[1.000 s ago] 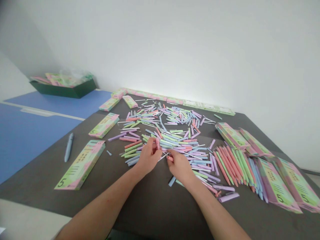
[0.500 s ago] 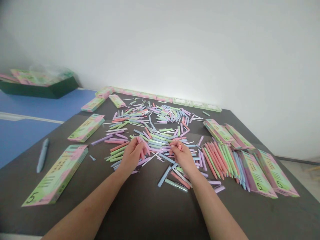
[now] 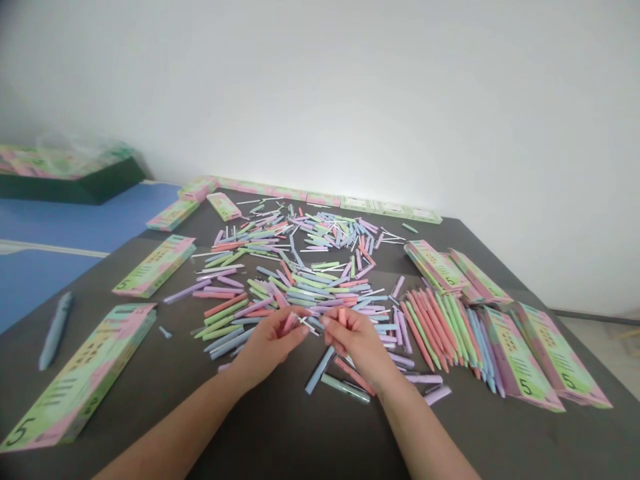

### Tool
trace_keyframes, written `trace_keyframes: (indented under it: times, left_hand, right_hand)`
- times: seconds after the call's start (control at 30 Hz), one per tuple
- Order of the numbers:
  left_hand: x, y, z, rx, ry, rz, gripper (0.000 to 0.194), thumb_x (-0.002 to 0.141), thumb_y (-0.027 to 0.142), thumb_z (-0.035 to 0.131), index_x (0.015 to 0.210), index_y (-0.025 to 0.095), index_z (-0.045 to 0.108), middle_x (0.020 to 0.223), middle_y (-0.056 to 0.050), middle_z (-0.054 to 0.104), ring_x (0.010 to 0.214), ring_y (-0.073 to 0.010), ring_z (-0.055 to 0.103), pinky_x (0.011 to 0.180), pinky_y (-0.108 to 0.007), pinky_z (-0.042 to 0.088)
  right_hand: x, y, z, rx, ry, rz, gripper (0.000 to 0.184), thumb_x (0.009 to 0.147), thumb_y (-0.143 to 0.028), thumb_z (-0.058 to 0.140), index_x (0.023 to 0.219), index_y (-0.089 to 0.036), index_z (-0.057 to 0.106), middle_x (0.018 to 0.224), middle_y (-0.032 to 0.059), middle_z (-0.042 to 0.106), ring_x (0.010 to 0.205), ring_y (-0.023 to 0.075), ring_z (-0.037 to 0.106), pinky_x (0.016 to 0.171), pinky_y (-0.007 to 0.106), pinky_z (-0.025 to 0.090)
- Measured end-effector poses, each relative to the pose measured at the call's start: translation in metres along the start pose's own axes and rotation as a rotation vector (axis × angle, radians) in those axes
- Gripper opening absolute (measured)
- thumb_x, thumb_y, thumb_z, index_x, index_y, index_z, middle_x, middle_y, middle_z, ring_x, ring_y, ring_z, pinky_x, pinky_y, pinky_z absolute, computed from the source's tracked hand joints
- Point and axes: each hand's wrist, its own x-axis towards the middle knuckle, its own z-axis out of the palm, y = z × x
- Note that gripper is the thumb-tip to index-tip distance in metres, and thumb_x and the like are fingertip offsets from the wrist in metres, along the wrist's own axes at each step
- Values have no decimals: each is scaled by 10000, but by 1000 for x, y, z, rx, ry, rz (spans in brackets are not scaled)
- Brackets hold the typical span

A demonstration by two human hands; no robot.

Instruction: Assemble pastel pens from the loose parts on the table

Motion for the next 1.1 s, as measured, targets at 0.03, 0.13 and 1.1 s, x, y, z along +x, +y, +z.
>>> trace_keyframes:
  times: [0.03, 0.13, 1.1]
  left_hand:
    - [-2, 1, 2, 6, -36, 22, 236, 763, 273, 612, 973, 168, 637, 660, 25, 594, 599, -129, 544, 584, -235, 434]
    - [-5, 3, 4, 75, -31, 61, 147, 776, 241, 605, 884, 159, 663, 786, -27, 669, 763, -178, 598, 730, -283, 459]
    - [-2, 8, -4, 61, 141, -31, 210, 773, 375, 615, 681, 187, 597, 449, 79, 359, 395, -80, 321, 391, -196, 248]
  right_hand:
    - [-3, 1, 4, 14, -48, 42, 294, 772, -401, 697, 705, -159, 543, 532, -49, 538, 350, 18, 288, 350, 181, 142]
    - [-7, 3, 14, 52, -140, 116, 334, 782, -446, 669, 696, -172, 498, 532, -59, 522, 336, 13, 244, 347, 180, 124]
    - [5, -2, -31, -1387, 87, -216, 111, 856, -241, 561, 828, -222, 667, 1047, 59, 639, 955, 202, 610, 709, 277, 446]
